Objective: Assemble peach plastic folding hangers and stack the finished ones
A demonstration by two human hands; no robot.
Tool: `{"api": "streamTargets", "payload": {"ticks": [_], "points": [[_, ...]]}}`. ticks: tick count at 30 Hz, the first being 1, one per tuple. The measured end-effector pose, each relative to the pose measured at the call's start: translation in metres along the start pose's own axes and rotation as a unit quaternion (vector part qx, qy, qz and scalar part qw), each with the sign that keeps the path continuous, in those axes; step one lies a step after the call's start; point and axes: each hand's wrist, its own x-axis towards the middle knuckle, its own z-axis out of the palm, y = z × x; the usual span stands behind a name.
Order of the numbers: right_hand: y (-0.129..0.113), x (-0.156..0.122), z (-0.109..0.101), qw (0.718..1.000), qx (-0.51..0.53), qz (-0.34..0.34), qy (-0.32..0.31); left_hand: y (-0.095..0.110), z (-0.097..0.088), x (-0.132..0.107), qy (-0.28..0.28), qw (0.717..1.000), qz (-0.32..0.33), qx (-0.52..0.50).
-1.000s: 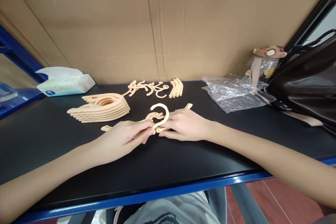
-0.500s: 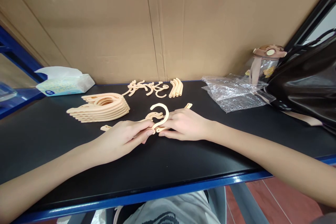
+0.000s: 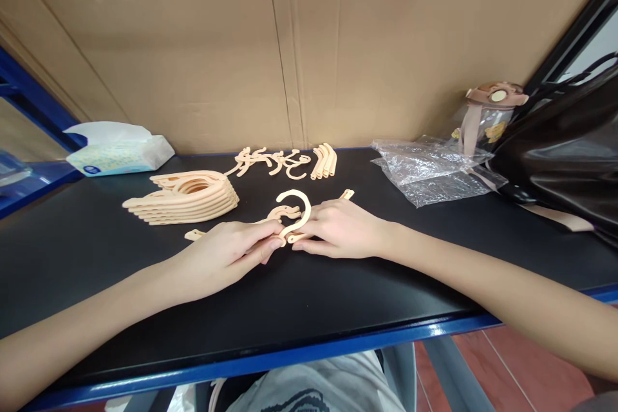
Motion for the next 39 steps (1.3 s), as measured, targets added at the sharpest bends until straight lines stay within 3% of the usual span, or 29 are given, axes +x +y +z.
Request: {"api": "streamTargets", "payload": {"ticks": [39], "points": [[-0.0011,0.0005,-0.0021,1.0,0.005,0.012,-0.015,-0.0001,-0.0005,-0.0018,-0.02,1.0,-0.003,0.014]]}}
